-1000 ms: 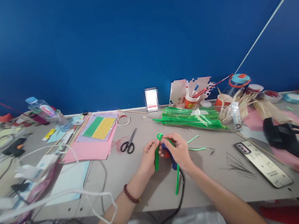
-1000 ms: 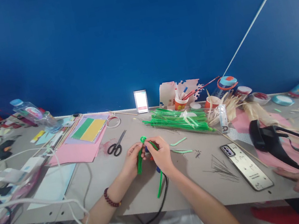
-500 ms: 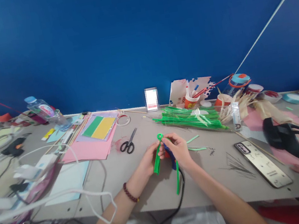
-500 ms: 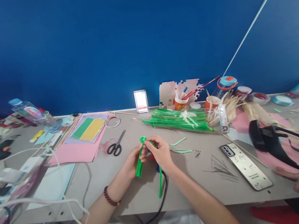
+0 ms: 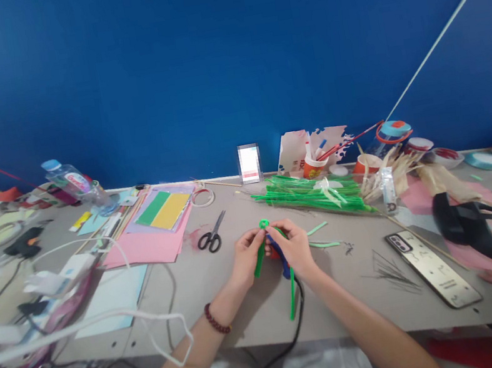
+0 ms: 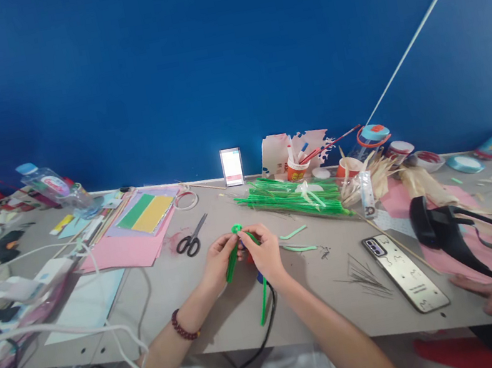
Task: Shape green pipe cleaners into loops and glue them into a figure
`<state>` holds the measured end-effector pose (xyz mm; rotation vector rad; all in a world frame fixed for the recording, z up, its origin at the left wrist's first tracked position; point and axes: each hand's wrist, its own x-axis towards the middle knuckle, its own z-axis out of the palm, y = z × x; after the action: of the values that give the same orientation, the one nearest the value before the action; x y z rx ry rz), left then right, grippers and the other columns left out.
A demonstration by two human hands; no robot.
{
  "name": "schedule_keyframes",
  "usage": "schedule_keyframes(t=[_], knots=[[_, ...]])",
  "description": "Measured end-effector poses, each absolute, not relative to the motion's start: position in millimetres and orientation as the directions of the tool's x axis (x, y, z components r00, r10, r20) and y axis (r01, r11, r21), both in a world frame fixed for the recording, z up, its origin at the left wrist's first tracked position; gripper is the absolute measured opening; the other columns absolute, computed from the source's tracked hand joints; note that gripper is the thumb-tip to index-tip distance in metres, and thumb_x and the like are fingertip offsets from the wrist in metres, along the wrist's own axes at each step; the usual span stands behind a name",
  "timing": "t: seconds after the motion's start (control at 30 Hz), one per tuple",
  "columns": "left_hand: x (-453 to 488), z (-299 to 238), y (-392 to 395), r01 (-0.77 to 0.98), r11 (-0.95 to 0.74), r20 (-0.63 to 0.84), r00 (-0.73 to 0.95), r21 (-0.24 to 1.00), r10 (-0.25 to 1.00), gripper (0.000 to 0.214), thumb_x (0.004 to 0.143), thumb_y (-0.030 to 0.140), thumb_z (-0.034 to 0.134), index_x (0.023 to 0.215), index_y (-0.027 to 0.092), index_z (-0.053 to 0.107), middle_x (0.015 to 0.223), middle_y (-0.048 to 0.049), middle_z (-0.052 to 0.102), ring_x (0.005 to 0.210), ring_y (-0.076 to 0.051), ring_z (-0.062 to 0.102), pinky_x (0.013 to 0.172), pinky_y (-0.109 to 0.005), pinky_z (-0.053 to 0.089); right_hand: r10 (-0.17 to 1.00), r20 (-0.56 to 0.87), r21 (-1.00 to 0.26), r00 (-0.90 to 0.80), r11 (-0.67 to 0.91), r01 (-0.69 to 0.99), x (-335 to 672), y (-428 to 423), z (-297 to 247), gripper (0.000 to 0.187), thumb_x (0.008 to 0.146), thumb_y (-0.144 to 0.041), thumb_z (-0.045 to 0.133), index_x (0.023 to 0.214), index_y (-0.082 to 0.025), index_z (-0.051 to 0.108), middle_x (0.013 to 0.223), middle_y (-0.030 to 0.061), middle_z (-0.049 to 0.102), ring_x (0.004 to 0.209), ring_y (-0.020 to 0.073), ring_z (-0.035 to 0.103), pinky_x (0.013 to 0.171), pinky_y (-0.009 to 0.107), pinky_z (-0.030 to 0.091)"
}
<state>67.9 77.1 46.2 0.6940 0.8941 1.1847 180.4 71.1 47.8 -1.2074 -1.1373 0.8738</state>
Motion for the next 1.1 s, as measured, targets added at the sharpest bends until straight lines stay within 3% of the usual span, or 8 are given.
schedule_keyframes(t=[0.23, 0.43, 0.67, 0.87, 0.97, 1.1], knots=[[66, 54, 76, -0.58, 0.287, -0.201, 0.208, 0.762, 0.957, 0.023, 0.063, 0.03, 0.075, 0.066, 0.012, 0.06, 0.055, 0.0039, 0.051, 0.045, -0.004, 0.044, 0.044, -0.017, 0.037, 0.965, 0.195, -0.98, 0.173, 0.198, -0.002, 179, 69, 53, 0.019, 0.074, -0.038, 0.063, 0.078, -0.019, 0.065, 0.076, 0.002, 0.061, 0.063, 0.0147, 0.06, 0.055, 0.026, 0.05], [66, 51, 78, -0.64, 0.357, -0.224, 0.282, 0.681, 0.933, 0.022, 0.065, 0.028, 0.073, 0.067, 0.012, 0.057, 0.055, 0.0044, 0.048, 0.044, -0.003, 0.041, 0.042, -0.015, 0.034, 0.989, 0.099, -0.979, 0.11, 0.116, -0.167, 177, 69, 52, 0.025, 0.074, -0.043, 0.063, 0.081, -0.02, 0.061, 0.064, -0.0007, 0.061, 0.052, 0.0144, 0.058, 0.047, 0.026, 0.05], [64, 54, 78, -0.671, 0.426, -0.22, 0.373, 0.607, 0.901, 0.02, 0.069, 0.025, 0.071, 0.066, 0.012, 0.055, 0.052, 0.0045, 0.046, 0.043, -0.005, 0.042, 0.042, -0.016, 0.036, 0.98, 0.096, -0.984, 0.173, 0.12, -0.131, 181, 73, 43, 0.025, 0.069, -0.041, 0.069, 0.077, -0.018, 0.064, 0.068, 0.0009, 0.065, 0.059, 0.0136, 0.06, 0.055, 0.024, 0.049], [61, 53, 79, -0.654, 0.567, -0.243, 0.523, 0.501, 0.817, 0.018, 0.073, 0.022, 0.065, 0.064, 0.011, 0.054, 0.049, 0.004, 0.042, 0.041, -0.004, 0.039, 0.039, -0.015, 0.034, 0.996, -0.031, -0.94, 0.086, 0.0, -0.342, 178, 73, 50, 0.028, 0.064, -0.041, 0.073, 0.074, -0.018, 0.063, 0.062, -0.0001, 0.065, 0.047, 0.0112, 0.057, 0.044, 0.023, 0.048], [60, 51, 80, -0.625, 0.572, -0.232, 0.542, 0.532, 0.808, 0.019, 0.075, 0.024, 0.064, 0.065, 0.011, 0.054, 0.05, 0.0039, 0.042, 0.041, -0.004, 0.039, 0.039, -0.016, 0.035, 0.997, -0.067, -0.918, 0.039, -0.047, -0.395, 177, 72, 54, 0.027, 0.063, -0.04, 0.074, 0.072, -0.017, 0.062, 0.058, -0.0014, 0.062, 0.041, 0.0081, 0.052, 0.039, 0.02, 0.044], [61, 48, 79, -0.558, 0.44, -0.212, 0.427, 0.703, 0.879, 0.02, 0.073, 0.03, 0.066, 0.071, 0.012, 0.058, 0.055, 0.0021, 0.049, 0.045, -0.006, 0.045, 0.043, -0.018, 0.039, 0.993, -0.106, -0.926, 0.053, -0.079, -0.368, 178, 73, 52, 0.026, 0.066, -0.039, 0.072, 0.073, -0.017, 0.06, 0.053, -0.0031, 0.059, 0.039, 0.0087, 0.05, 0.035, 0.019, 0.037]])
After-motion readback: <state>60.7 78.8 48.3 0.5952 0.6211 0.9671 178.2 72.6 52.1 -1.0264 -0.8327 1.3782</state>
